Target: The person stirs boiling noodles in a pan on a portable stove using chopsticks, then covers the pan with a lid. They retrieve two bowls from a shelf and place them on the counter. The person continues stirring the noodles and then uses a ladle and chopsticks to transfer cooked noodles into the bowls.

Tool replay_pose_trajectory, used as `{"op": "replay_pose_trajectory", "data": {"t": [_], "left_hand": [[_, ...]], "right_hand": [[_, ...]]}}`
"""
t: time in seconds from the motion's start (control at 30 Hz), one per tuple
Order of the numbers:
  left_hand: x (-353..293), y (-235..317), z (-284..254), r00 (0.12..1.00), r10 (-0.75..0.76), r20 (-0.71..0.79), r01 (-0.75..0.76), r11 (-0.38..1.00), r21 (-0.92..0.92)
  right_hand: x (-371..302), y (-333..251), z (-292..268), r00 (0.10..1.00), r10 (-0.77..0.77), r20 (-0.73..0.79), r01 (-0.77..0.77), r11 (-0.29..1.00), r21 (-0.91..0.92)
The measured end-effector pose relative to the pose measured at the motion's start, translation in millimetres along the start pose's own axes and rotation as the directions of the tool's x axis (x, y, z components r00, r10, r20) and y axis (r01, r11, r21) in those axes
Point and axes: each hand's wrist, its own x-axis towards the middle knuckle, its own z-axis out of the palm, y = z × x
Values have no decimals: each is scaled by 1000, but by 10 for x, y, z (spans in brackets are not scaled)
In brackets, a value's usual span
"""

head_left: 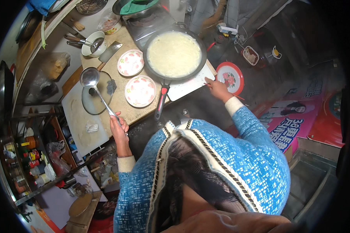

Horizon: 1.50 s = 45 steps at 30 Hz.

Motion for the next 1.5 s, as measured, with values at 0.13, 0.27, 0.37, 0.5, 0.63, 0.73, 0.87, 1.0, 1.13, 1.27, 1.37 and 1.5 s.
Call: {"op": "replay_pose_trajectory", "data": {"t": [0.13,0.27,0.37,0.5,0.63,0.73,0.87,1.0,1.13,1.27,1.37,1.5], "left_hand": [[-23,-12,-60,1000,-1,-17,1,1000,-20],[-37,-21,-129,998,11,-58,-14,999,-43],[-47,-9,-167,998,12,-65,-16,999,-52],[-49,17,-210,999,22,-46,-24,998,-50],[-57,47,-312,999,40,-28,-42,997,-62],[-74,75,-424,999,39,-38,-41,998,-50],[-79,111,-546,999,7,-48,-10,998,-59],[-43,153,-668,1000,-3,-18,2,999,-49],[48,185,-776,999,-7,48,8,1000,-23],[98,223,-808,991,-62,119,61,998,7],[90,260,-723,984,-95,152,90,995,37],[24,249,-514,969,-111,218,103,994,47]], "right_hand": [[166,61,-494,979,76,-191,-64,996,68],[232,-182,-1460,928,138,-346,-100,987,125],[204,-639,-1993,842,-112,-528,209,970,127],[269,-1228,-2128,793,-320,-519,479,853,207],[375,-1524,-1873,883,-360,-302,459,800,388],[416,-1613,-1674,873,-445,-198,485,763,426],[470,-1691,-1248,789,-605,-106,582,681,443],[695,-1676,-820,831,-557,-12,521,769,372],[905,-1663,-803,852,-483,-201,514,844,154],[746,-1642,-1080,880,-364,-305,451,840,300],[594,-1577,-1224,940,-326,-101,341,876,342],[696,-1484,-1170,919,-391,-46,376,838,396]]}}
